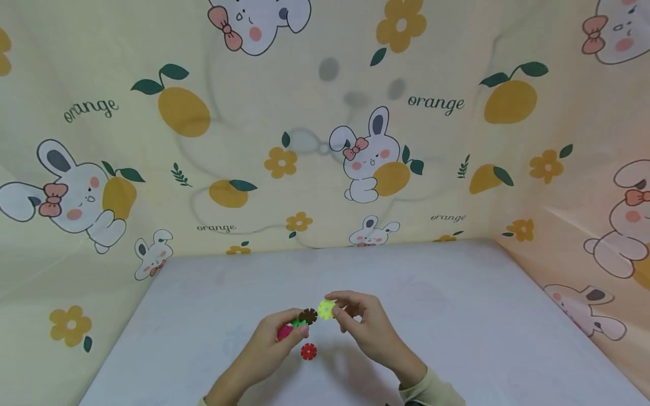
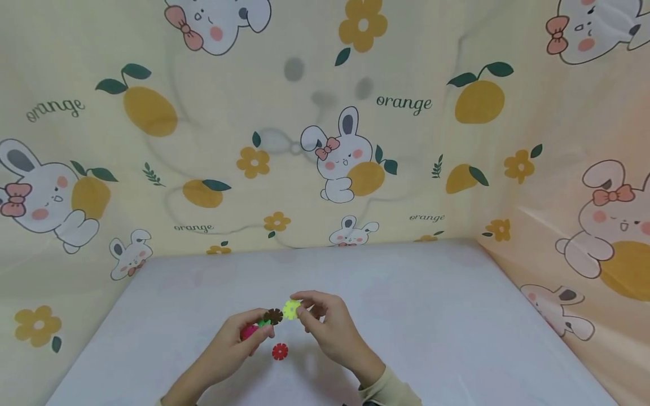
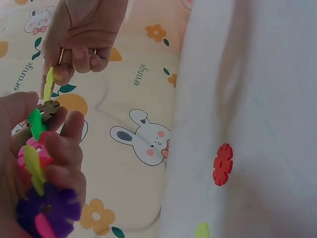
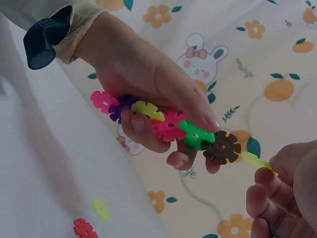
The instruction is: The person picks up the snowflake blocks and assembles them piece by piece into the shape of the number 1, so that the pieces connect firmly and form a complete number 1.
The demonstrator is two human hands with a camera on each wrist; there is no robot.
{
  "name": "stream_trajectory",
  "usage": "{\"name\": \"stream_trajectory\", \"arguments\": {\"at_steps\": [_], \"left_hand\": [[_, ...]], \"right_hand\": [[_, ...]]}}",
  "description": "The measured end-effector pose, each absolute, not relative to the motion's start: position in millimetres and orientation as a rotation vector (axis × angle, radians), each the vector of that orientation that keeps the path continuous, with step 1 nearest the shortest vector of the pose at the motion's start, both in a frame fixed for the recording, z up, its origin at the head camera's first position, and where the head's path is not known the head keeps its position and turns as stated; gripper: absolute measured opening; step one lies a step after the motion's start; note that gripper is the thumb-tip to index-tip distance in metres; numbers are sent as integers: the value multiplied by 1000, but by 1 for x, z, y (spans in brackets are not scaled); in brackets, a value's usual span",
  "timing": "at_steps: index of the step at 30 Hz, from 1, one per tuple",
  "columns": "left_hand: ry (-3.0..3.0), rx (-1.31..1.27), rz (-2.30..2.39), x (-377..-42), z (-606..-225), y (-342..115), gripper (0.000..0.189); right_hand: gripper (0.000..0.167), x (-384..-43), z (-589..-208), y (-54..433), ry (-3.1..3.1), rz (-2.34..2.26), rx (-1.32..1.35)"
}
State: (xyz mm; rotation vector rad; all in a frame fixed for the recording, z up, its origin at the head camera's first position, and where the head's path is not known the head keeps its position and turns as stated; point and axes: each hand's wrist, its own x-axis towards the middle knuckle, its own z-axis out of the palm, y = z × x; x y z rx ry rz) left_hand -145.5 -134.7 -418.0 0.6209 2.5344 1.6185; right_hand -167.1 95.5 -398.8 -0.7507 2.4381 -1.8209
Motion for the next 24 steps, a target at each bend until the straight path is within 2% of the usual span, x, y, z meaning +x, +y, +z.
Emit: {"name": "stream_trajectory", "arguments": {"at_steps": [24], "left_hand": [[2592,700,1471,-143,-417,-132,40]], "right_hand": [[28,-175,-409,99,2224,-1883,-866]]}}
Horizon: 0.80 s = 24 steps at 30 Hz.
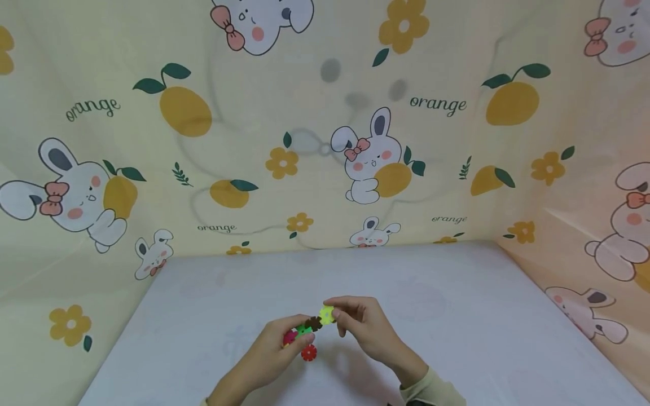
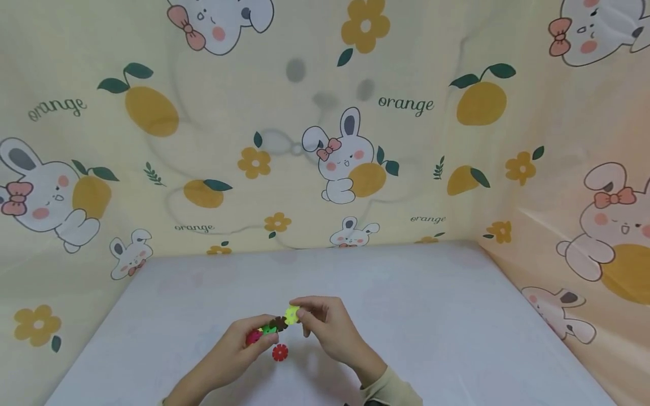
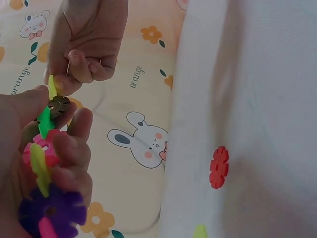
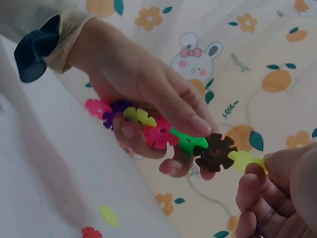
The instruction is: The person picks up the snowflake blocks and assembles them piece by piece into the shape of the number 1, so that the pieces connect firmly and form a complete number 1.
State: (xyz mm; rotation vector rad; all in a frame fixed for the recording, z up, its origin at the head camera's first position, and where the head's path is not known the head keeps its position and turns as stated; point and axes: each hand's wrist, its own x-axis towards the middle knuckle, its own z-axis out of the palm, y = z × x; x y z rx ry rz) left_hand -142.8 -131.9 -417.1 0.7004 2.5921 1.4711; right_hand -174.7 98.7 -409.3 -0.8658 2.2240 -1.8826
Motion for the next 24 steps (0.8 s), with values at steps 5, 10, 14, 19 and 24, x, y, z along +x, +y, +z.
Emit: {"name": "stream_trajectory", "arguments": {"at_steps": [5,10,14,19,24], "left_hand": [[2613,706,1453,-143,-418,-132,43],[2626,712,1453,-144,-419,-132,44],[2637,706,1444,-145,-420,-131,45],[2664,702,1377,-146,-421,-129,43],[2694,708,1374,-146,-423,-129,42]], "right_hand": [[33,-175,-411,98,2136,-1918,-840],[33,-174,-410,97,2156,-1915,-817],[31,-172,-408,95,2212,-1883,-784],[29,-170,-406,95,2308,-1814,-795],[30,-171,-407,95,2249,-1851,-819]]}}
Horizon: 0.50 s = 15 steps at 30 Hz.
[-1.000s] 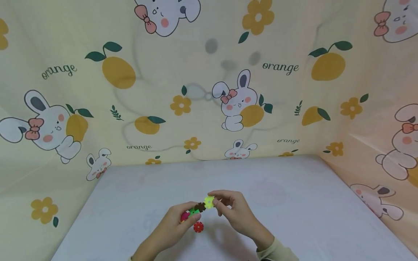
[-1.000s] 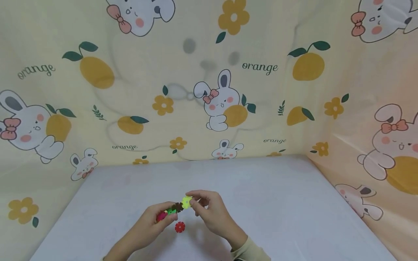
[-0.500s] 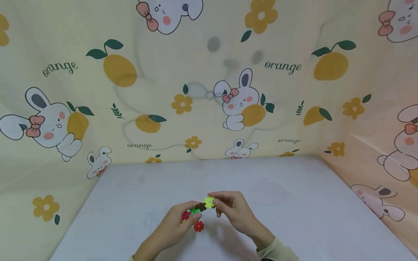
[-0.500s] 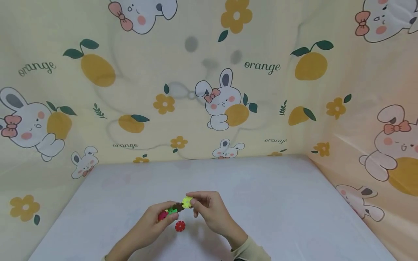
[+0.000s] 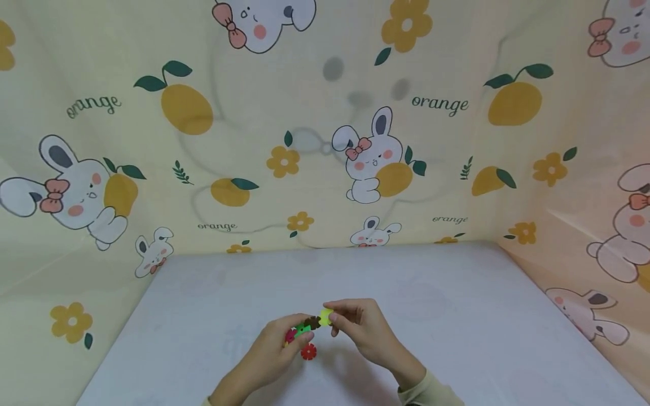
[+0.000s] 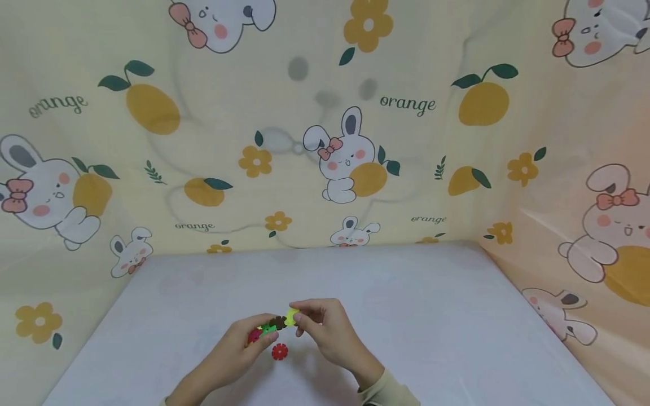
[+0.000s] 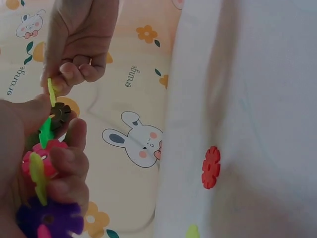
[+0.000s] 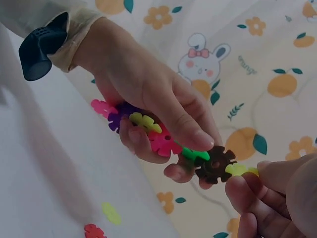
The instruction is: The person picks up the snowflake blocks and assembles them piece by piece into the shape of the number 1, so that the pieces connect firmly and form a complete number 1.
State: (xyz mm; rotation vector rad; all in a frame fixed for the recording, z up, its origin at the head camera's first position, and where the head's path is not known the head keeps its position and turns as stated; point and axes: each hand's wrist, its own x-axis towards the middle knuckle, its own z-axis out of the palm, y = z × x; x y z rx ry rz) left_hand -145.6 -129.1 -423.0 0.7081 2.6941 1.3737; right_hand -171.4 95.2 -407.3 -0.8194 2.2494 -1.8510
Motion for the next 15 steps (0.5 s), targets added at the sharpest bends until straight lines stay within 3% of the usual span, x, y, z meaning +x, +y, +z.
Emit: {"name": "stream_trajectory", "arguments": {"at_steps": [15], "left_hand": [[2699,704,1364,-146,-422,-129,46]], "right_hand": [[37,-180,-420,99,1948,-1998,-813]]}}
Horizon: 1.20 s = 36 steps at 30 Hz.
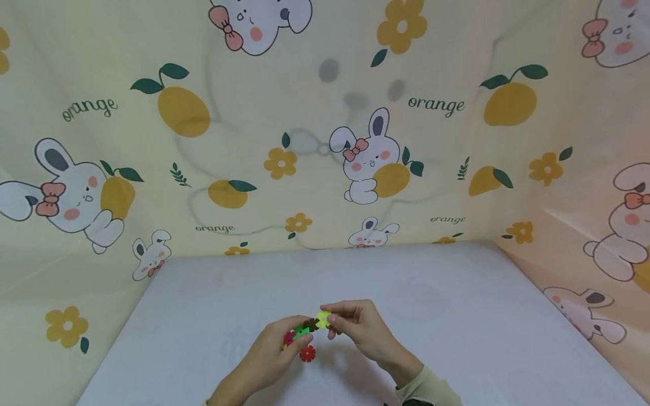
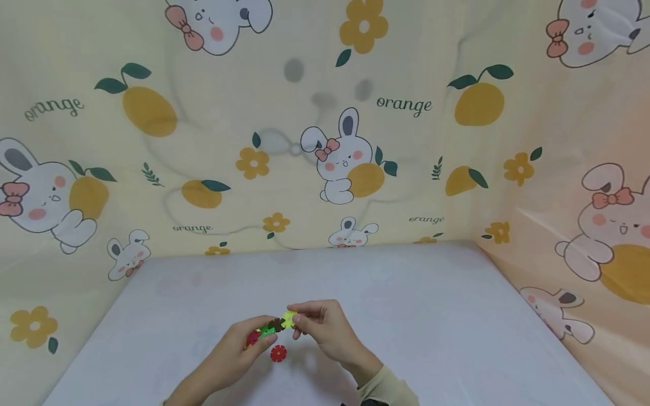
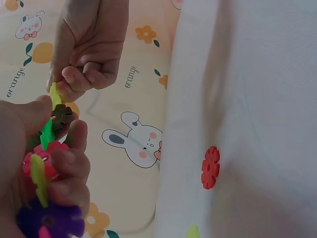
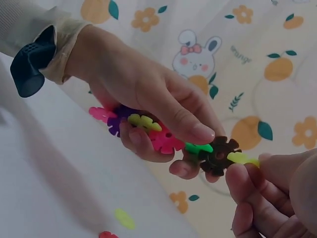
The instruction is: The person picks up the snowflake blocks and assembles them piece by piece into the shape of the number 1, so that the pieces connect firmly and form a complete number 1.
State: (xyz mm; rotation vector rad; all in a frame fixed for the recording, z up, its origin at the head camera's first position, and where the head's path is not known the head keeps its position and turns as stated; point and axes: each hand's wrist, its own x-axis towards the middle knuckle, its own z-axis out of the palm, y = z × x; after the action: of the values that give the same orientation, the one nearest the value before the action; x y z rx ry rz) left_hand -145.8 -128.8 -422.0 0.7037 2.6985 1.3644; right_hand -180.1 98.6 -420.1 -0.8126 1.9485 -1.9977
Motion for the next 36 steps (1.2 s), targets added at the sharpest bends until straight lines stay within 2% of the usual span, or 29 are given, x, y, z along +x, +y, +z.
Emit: {"name": "stream_trajectory", "arguments": {"at_steps": [4,14,21,36], "left_hand": [[2646,677,1411,-146,-422,-129,44],[2369,568,1658,-148,-417,-132,26],[2381,539,1709,-150,-413,-140,24],[2370,491,1783,-153,-408,-149,30]], "right_hand": [[37,-180,-421,96,1982,-1969,-775],[39,-180,-418,94,2097,-1898,-698],[35,-184,-428,91,2103,-1887,-686],[28,-192,-475,73,2252,-1613,-721]]}}
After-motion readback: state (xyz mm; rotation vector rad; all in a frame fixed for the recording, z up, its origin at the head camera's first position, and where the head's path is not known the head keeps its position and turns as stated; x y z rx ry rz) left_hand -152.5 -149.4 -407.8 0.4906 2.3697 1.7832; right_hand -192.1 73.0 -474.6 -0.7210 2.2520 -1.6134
